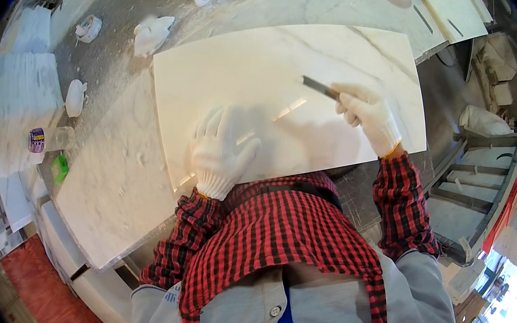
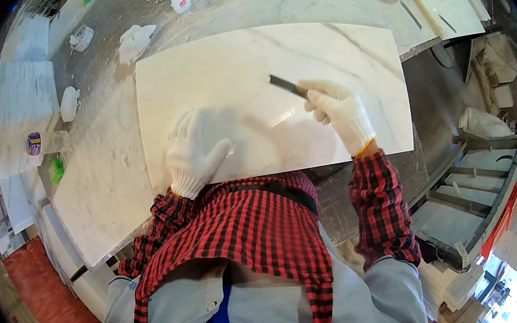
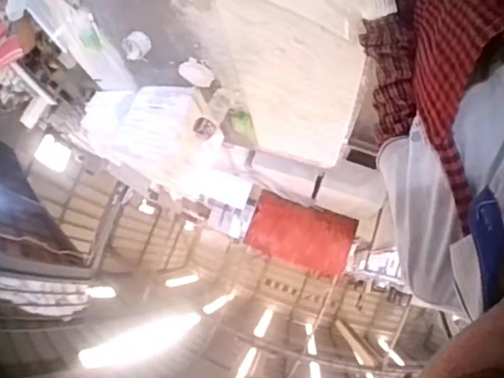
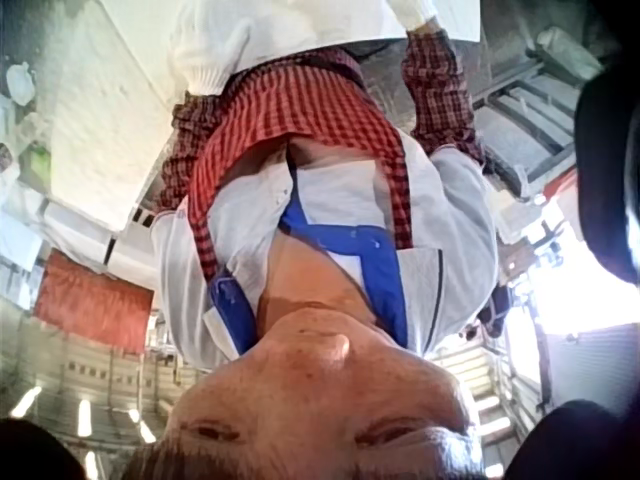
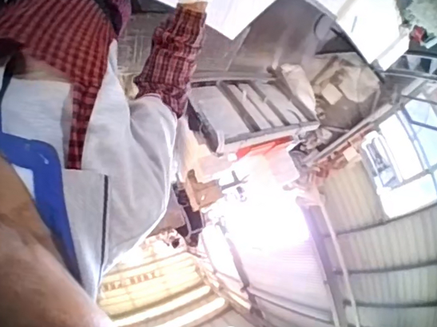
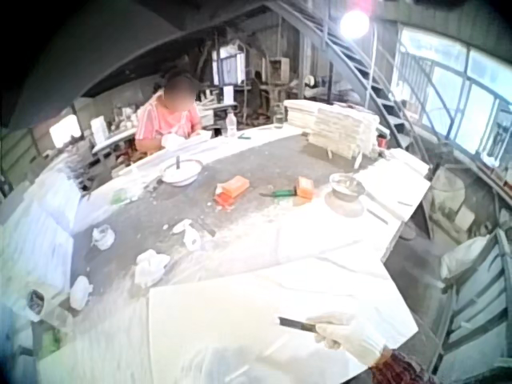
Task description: The person uses a metal scraper to remove residue from the surface of a large white rectangular panel. They repeatedly scrape different areas, lift and reposition the panel, and continue scraping until the clip ends.
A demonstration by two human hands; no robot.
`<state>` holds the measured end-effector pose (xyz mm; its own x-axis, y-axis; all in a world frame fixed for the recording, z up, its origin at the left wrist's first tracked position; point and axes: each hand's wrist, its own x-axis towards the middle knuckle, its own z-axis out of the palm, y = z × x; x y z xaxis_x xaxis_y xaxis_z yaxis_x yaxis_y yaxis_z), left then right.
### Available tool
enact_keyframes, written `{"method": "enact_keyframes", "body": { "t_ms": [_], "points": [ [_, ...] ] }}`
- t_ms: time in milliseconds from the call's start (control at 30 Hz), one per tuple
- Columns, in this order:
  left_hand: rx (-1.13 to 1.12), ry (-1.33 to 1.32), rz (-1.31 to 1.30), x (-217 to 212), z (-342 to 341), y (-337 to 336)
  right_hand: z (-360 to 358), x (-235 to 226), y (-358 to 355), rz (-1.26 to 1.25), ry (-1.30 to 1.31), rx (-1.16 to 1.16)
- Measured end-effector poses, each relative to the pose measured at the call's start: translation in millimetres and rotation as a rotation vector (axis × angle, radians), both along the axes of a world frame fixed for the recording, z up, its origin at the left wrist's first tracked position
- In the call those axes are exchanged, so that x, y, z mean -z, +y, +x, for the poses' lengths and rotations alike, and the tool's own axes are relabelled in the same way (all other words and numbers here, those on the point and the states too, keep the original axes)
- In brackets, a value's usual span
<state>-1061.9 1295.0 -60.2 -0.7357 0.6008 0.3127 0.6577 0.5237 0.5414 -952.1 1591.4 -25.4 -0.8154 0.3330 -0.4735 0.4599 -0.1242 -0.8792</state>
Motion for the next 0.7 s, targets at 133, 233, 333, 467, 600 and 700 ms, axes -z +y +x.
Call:
{"method": "enact_keyframes", "body": {
  "t_ms": [133, 233, 333, 467, 600, 700],
  "points": [
    [-0.01, -0.011, -0.034, 7, 3, -11, 10, 7, -42, 0.058, -0.049, -0.016],
    [-0.018, 0.002, -0.059, 8, 8, -15, 20, 19, -61, 0.173, 0.024, -0.026],
    [0.007, -0.011, -0.092, 5, 8, -17, 28, 35, -55, 0.679, 0.085, 0.068],
    [0.172, -0.079, -0.213, -8, 8, -21, 34, 31, -33, 0.547, 0.041, 0.307],
    [0.342, -0.086, -0.359, -23, 3, -12, 47, 49, -8, 0.642, 0.11, 0.397],
    [0.459, -0.052, -0.467, -23, -3, 0, 52, 53, -1, 0.673, 0.155, 0.468]
  ]
}}
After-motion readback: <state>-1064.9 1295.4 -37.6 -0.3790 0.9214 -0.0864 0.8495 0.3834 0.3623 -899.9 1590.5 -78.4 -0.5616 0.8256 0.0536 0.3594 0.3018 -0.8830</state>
